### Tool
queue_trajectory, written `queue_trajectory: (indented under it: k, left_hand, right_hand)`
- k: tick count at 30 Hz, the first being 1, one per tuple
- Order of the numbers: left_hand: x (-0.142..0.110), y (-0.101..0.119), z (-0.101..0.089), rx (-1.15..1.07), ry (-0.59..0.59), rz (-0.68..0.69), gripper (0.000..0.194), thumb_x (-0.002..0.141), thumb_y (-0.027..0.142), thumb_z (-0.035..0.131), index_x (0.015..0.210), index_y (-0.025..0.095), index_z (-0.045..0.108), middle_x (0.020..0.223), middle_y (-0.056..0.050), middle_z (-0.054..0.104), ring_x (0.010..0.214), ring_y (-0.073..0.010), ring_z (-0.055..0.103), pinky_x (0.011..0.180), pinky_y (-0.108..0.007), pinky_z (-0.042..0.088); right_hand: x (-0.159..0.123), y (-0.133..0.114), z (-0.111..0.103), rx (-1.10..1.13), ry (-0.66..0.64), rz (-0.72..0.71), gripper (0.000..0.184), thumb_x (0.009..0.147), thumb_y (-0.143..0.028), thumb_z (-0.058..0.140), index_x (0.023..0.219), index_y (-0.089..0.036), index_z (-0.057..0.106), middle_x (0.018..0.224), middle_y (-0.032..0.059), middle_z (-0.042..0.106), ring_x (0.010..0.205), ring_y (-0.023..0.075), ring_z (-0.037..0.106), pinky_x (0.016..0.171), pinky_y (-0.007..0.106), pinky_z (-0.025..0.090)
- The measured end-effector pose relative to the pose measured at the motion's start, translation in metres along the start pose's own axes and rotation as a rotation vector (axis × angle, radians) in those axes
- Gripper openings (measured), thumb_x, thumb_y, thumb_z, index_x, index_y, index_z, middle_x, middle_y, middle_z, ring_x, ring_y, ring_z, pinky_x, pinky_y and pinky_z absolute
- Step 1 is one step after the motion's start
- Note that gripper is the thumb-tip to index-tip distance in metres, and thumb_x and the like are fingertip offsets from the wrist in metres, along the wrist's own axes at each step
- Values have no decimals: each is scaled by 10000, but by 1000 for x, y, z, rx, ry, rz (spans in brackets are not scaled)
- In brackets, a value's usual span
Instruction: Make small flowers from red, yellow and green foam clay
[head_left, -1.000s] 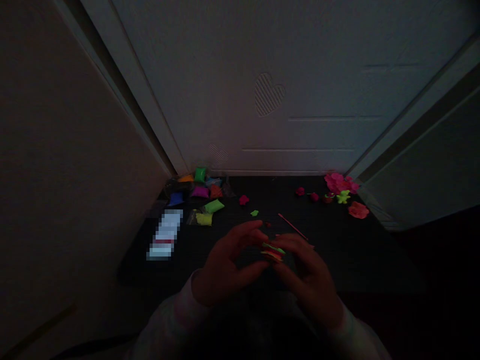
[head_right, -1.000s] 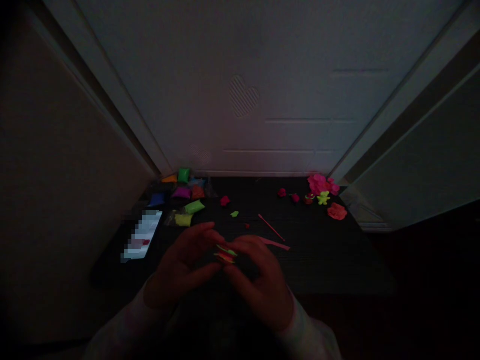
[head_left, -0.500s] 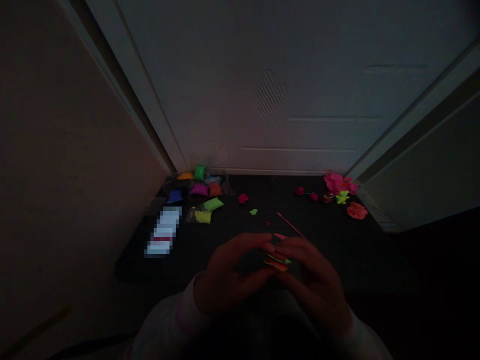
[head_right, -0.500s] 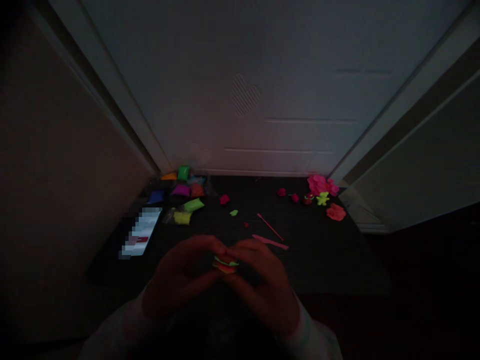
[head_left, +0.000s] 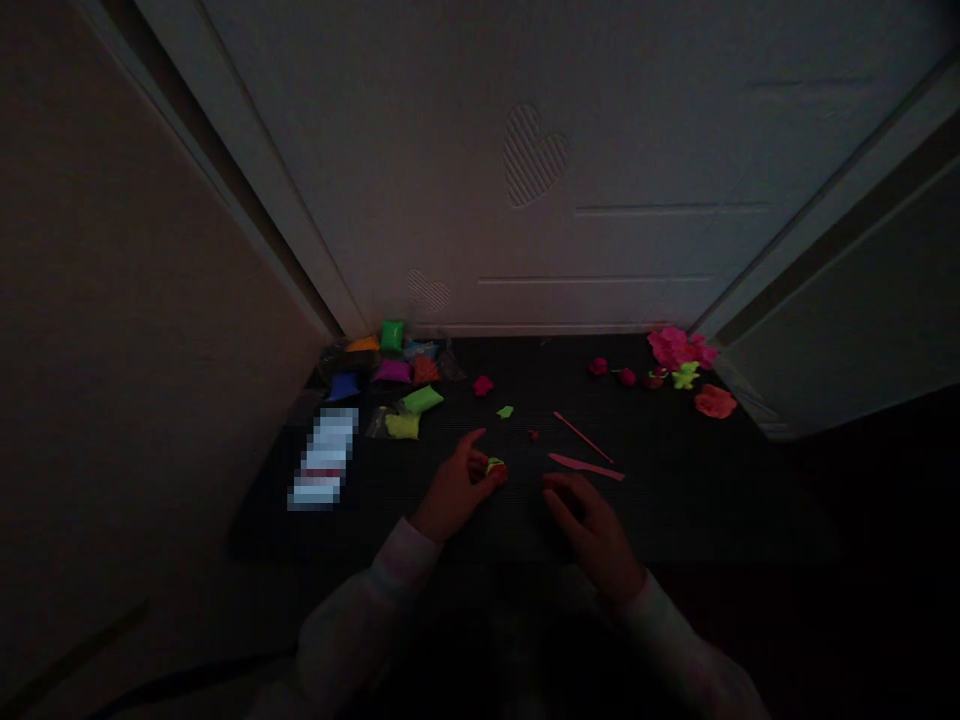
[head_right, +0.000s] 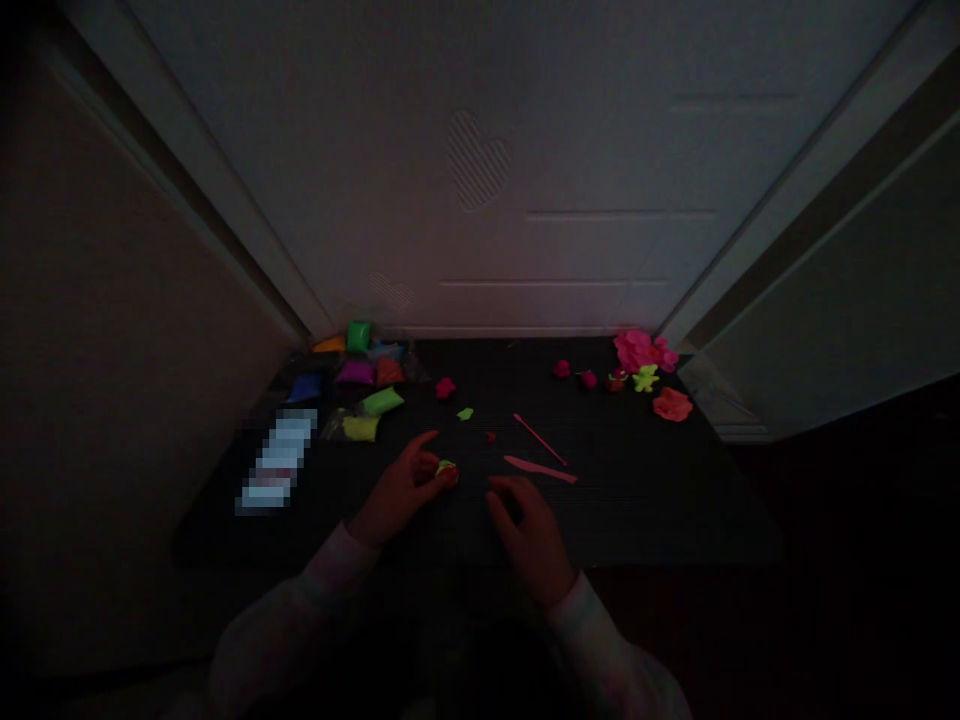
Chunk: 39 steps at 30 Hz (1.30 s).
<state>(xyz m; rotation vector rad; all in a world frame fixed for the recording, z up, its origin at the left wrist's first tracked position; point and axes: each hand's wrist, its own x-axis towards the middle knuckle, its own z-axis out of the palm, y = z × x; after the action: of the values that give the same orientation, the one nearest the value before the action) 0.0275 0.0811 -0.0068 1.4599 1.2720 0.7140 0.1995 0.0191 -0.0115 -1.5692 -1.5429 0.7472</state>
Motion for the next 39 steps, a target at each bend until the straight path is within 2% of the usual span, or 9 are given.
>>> queue_trajectory:
  k: [4, 8, 12, 14, 21, 26, 32, 39]
  left_hand:
    - [9, -5, -3, 233, -22, 77, 610, 718, 374, 558, 1250, 178, 335, 840, -28, 580, 799, -166, 554, 764, -353, 435]
    - [12, -6, -10, 393, 9, 229, 533, 747, 391, 519, 1216, 168, 397, 963, -75, 578, 886, -186, 529, 776, -360, 431]
    - [12, -12, -21, 441, -13, 322, 303, 780, 313, 490, 1051, 197, 557, 1054, -83, 548, 995, -197, 487, 843, -380, 403]
    - [13, -14, -25, 455, -40, 342, 248, 764, 285, 519, 985, 212, 602, 1056, -72, 547, 1022, -199, 467, 895, -396, 365]
    - [21, -13, -30, 540, -168, 456, 272, 703, 275, 606, 967, 214, 623, 1093, -83, 542, 1073, -220, 430, 935, -415, 324]
    - [25, -12, -31, 593, -225, 475, 321, 685, 269, 626, 997, 196, 608, 1112, -100, 536, 1079, -234, 427, 929, -423, 330]
    - [26, -11, -29, 587, -217, 468, 240, 704, 260, 601, 936, 210, 628, 1072, -86, 550, 1056, -228, 443, 915, -420, 345]
    - [28, -10, -28, 580, -225, 473, 283, 689, 263, 614, 967, 205, 610, 1069, -88, 555, 1050, -228, 450, 908, -418, 352]
  right_hand:
    - [-7, 15, -4, -23, 23, 3, 195, 800, -303, 471, 904, -173, 572, 906, 83, 611, 857, 181, 580, 737, 329, 479]
    - [-8, 19, -3, -38, 30, -11, 185, 799, -297, 469, 902, -187, 577, 911, 73, 604, 866, 178, 574, 758, 334, 472]
    - [-5, 19, 0, -46, 32, -26, 173, 803, -286, 459, 891, -197, 578, 904, 66, 601, 871, 175, 567, 782, 341, 459]
    - [-4, 19, 1, -51, 32, -32, 170, 804, -281, 457, 887, -195, 578, 900, 65, 601, 874, 175, 564, 786, 340, 454]
    - [-5, 19, 2, -81, 30, -50, 167, 805, -265, 453, 876, -186, 581, 891, 67, 600, 871, 175, 560, 800, 340, 439]
    - [-5, 18, 1, -96, 31, -58, 165, 807, -253, 446, 879, -192, 581, 887, 61, 602, 859, 172, 563, 785, 335, 446]
    - [-4, 18, 1, -102, 28, -75, 165, 807, -257, 445, 875, -196, 582, 876, 62, 603, 855, 175, 567, 781, 338, 450]
    - [-5, 19, 2, -110, 25, -84, 158, 807, -253, 448, 871, -187, 577, 874, 64, 601, 849, 172, 565, 783, 334, 448]
